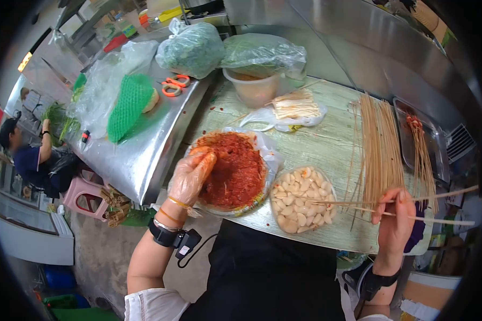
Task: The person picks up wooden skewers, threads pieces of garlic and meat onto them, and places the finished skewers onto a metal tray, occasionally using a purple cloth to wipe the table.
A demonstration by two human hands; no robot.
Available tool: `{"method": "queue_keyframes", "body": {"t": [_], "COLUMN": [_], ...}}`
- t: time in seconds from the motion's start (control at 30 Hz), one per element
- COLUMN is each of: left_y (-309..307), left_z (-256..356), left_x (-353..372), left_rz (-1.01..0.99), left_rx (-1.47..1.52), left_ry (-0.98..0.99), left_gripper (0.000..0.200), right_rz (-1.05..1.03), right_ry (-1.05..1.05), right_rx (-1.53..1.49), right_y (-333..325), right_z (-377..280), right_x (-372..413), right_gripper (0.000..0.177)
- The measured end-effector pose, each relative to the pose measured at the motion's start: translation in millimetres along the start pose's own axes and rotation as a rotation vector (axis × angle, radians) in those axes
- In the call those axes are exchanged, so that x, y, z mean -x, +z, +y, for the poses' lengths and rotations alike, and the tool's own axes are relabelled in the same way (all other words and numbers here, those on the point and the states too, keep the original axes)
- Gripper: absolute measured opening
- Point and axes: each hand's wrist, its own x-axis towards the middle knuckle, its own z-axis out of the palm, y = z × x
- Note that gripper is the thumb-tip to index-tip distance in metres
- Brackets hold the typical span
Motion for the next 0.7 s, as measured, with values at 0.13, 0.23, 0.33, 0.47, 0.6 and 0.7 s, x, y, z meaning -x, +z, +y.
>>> {"method": "queue_keyframes", "body": {"t": [0.13,0.23,0.33,0.47,0.6,0.7], "left_y": [13,27,31,38,42,48], "left_z": [11,5,6,1,-5,2], "left_x": [9,10,16,19,18,17], "left_rz": [0.049,0.005,0.009,0.044,0.054,0.107], "left_rx": [0.229,0.529,0.580,0.484,0.387,0.270], "left_ry": [-0.100,-0.083,-0.113,-0.097,0.090,0.174], "left_gripper": [0.018,0.019,0.019,0.016,0.027,0.026], "right_rz": [-0.080,-0.202,-0.295,-0.421,-0.364,-0.338], "right_ry": [0.114,0.214,0.251,0.273,0.330,0.234], "right_rx": [0.055,0.135,0.156,0.185,0.070,0.083], "right_y": [20,39,50,77,69,46], "right_z": [-12,-11,1,32,24,2], "right_x": [-5,-12,-19,-17,-11,-13], "right_gripper": [0.026,0.022,0.022,0.023,0.025,0.029]}}
